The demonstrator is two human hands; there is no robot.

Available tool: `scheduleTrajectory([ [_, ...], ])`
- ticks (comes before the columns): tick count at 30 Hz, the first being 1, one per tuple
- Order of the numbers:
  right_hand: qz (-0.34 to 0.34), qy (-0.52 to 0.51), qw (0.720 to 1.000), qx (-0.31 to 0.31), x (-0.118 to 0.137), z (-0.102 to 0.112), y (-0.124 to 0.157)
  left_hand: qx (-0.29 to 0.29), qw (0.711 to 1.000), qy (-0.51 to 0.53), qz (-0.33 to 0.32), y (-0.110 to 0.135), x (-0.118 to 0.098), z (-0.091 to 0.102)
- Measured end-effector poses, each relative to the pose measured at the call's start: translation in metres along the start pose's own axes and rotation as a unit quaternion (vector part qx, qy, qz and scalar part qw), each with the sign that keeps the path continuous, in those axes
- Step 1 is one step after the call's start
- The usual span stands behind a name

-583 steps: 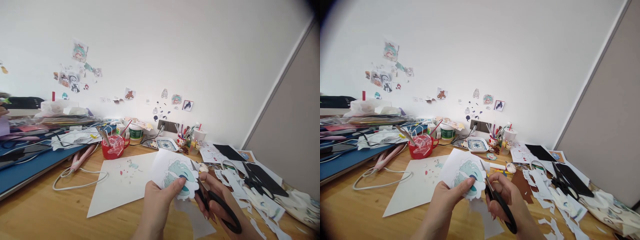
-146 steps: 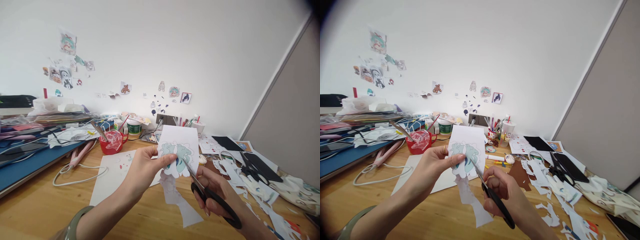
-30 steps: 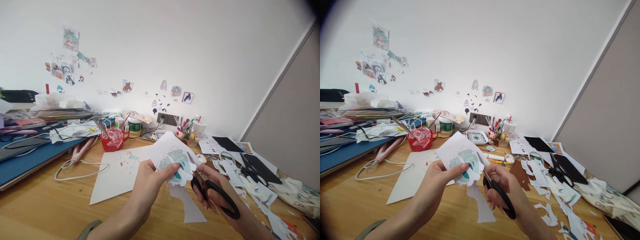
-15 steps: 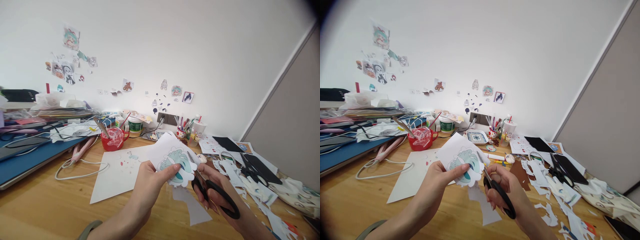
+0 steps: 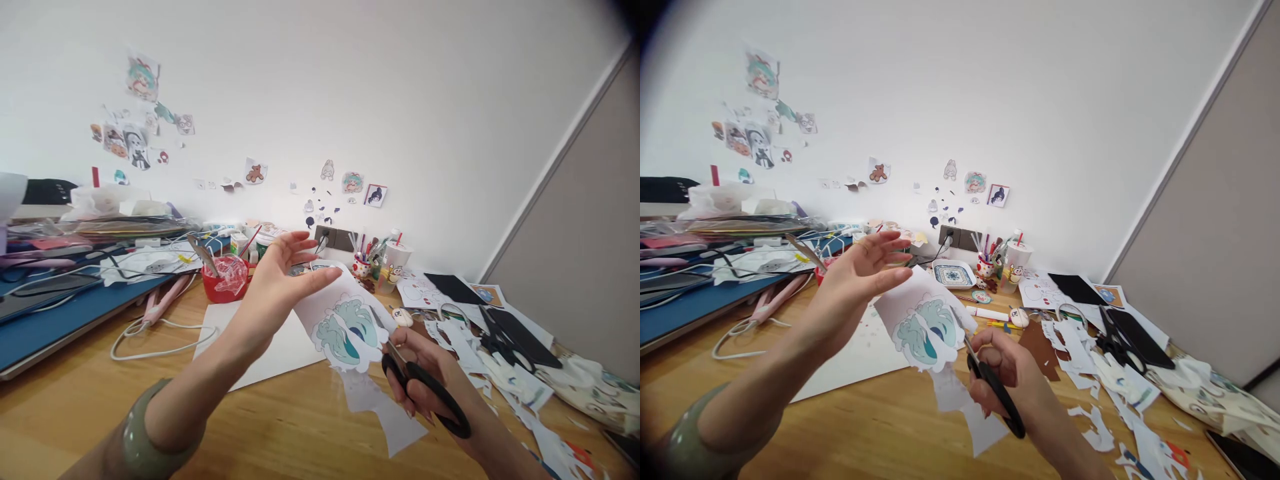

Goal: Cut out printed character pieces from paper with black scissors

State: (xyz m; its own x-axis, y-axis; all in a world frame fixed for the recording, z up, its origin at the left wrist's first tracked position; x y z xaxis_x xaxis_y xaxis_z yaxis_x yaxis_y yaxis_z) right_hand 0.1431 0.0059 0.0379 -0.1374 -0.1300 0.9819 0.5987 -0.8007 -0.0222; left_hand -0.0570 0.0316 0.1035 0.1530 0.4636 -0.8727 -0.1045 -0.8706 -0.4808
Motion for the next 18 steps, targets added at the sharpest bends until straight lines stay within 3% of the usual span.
scheduleTrajectory([
  [3,-0.013,0.01,1.0,-0.014,0.002,0.0,0.0,0.116,0.99,-0.067,0.046,-0.01,-0.007,-0.012],
  [6,-0.012,0.008,1.0,-0.025,0.008,-0.001,0.002,0.198,0.971,-0.045,0.122,-0.012,0.001,-0.028],
  [11,0.002,0.005,1.0,-0.027,0.01,0.001,0.004,0.255,0.945,0.011,0.203,-0.012,0.018,-0.046],
  [14,0.007,-0.009,1.0,-0.014,0.005,0.004,0.003,0.306,0.932,0.041,0.19,-0.01,0.02,-0.053],
  [18,0.011,-0.014,1.0,-0.011,0.002,0.005,0.002,0.297,0.935,0.031,0.19,-0.009,0.024,-0.052],
])
Point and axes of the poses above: each hand's wrist, its own y-axis away from the middle knuckle, its own z-axis out of the back of the hand, x = y × z, the point moved 5 cm from there along -y, towards the middle knuckle, and after that the axes turned 11 degrees about x, right-handed, at the moved point
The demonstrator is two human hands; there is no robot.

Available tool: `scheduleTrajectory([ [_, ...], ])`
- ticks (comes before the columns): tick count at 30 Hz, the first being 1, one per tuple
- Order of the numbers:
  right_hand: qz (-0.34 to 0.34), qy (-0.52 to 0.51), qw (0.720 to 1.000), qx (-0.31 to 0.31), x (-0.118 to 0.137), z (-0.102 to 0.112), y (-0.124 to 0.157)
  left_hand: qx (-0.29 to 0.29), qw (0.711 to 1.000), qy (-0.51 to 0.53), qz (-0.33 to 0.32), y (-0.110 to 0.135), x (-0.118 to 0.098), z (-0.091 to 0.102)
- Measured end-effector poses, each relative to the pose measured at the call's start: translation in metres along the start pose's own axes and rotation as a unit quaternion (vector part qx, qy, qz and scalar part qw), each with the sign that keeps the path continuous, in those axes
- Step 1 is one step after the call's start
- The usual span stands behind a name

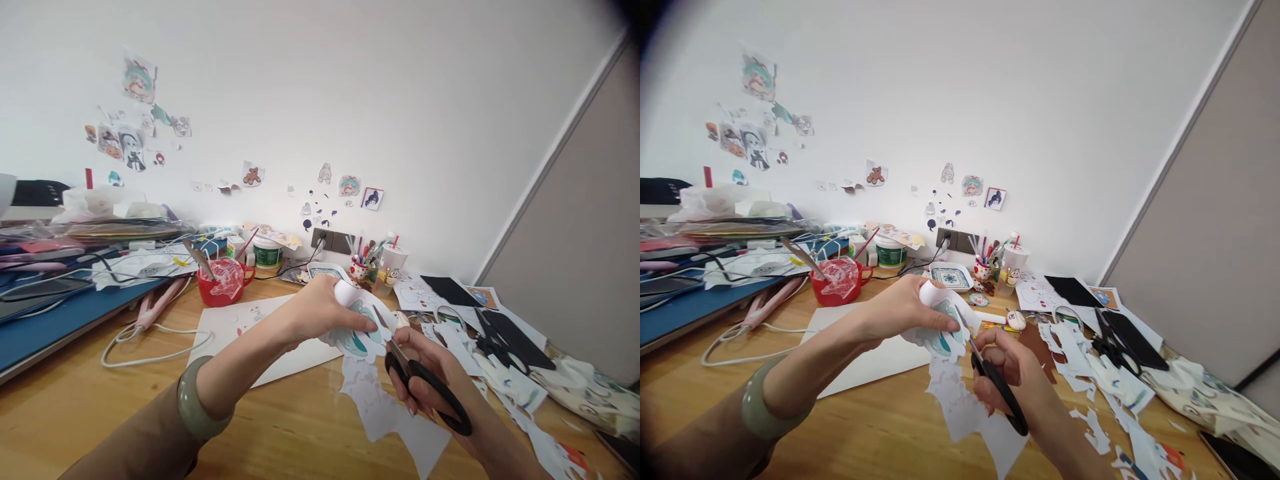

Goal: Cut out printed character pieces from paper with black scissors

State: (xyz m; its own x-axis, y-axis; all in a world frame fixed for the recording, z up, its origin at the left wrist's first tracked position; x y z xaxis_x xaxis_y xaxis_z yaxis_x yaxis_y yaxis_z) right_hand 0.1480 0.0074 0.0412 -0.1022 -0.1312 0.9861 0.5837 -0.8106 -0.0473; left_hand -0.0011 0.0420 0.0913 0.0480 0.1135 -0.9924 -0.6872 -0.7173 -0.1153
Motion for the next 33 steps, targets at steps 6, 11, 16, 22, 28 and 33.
scheduleTrajectory([
  [6,-0.018,0.012,0.999,-0.027,0.002,0.001,0.002,-0.005,1.0,0.005,0.014,0.0,0.002,-0.001],
  [11,-0.009,0.024,0.999,-0.02,0.003,0.0,0.002,-0.009,1.0,0.009,0.023,0.001,0.002,-0.001],
  [16,-0.026,0.04,0.998,-0.035,0.006,-0.002,0.004,-0.008,0.999,0.008,0.035,0.002,0.002,-0.001],
  [22,-0.011,0.032,0.999,-0.013,0.001,0.0,0.002,-0.006,0.999,0.005,0.031,0.002,0.003,0.001],
  [28,-0.005,0.011,1.0,-0.006,-0.004,0.002,0.003,-0.006,1.0,-0.003,0.027,0.001,0.004,0.001],
  [33,-0.002,0.002,1.0,-0.01,-0.007,0.003,0.004,-0.001,1.0,-0.005,0.024,0.001,0.004,0.001],
])
Point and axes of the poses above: each hand's wrist, its own y-axis away from the middle knuckle, its own z-axis out of the back of the hand, x = y × z, the point moved 5 cm from there along -y, towards the middle knuckle, and after that the axes turned 11 degrees about x, right-handed, at the moved point
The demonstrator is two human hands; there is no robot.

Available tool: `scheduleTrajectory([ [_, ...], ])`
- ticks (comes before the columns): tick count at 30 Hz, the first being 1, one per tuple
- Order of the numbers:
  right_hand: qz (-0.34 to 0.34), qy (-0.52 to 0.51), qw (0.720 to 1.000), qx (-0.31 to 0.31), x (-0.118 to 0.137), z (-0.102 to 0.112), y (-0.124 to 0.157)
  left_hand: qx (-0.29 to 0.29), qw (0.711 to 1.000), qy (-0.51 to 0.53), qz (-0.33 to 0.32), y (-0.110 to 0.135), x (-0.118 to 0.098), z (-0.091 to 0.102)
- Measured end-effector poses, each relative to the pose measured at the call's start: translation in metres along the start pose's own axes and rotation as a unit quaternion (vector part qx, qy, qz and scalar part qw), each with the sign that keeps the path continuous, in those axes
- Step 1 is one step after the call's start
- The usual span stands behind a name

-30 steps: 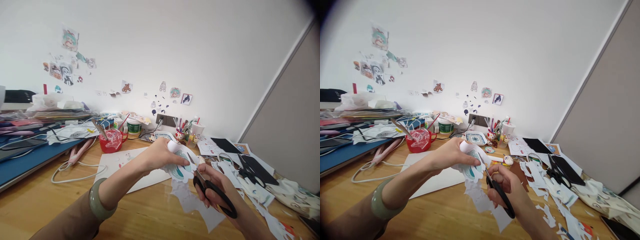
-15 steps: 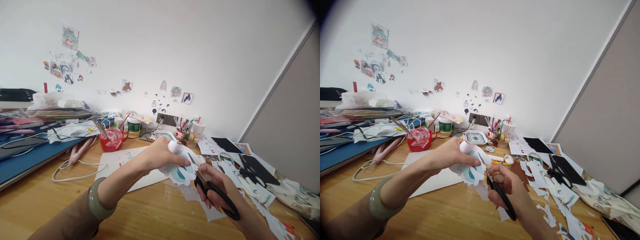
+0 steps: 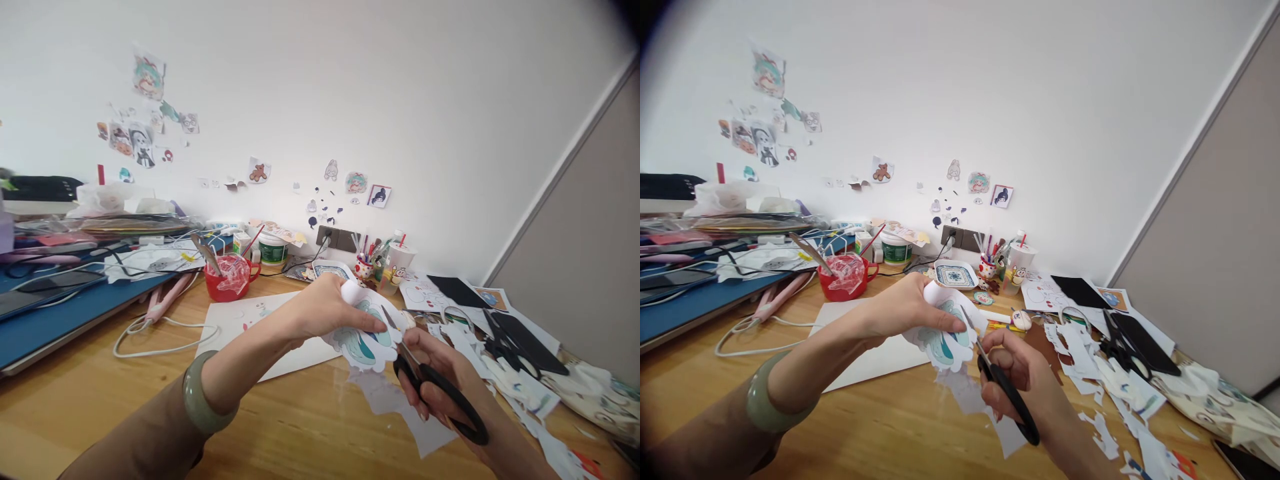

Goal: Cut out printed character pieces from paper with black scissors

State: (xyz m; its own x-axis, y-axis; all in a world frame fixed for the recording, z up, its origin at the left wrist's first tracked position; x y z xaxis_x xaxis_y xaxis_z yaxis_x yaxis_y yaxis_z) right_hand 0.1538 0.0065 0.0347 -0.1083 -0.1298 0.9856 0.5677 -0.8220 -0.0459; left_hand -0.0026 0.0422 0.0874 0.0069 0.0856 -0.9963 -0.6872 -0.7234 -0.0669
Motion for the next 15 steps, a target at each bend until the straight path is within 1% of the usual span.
scheduleTrajectory([
  [7,-0.004,0.006,1.0,0.012,0.006,-0.003,-0.001,0.014,1.0,0.019,-0.012,0.0,0.001,0.0],
  [10,0.006,0.012,1.0,0.016,0.01,-0.004,-0.001,0.018,0.999,0.022,-0.017,-0.001,0.0,-0.001],
  [15,0.009,0.022,0.999,0.028,0.012,-0.005,0.0,0.017,1.0,0.009,-0.009,-0.001,0.001,0.001],
])
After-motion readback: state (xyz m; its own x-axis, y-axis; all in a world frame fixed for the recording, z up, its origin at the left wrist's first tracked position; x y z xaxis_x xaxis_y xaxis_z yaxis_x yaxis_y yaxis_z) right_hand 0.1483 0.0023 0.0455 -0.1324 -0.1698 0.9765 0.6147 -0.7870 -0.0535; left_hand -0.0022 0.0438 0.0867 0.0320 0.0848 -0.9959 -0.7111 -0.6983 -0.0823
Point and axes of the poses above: each hand's wrist, its own y-axis away from the middle knuckle, its own z-axis out of the back of the hand, x = y × z, the point moved 5 cm from there along -y, towards the middle knuckle, and after that the axes turned 11 degrees about x, right-handed, at the moved point
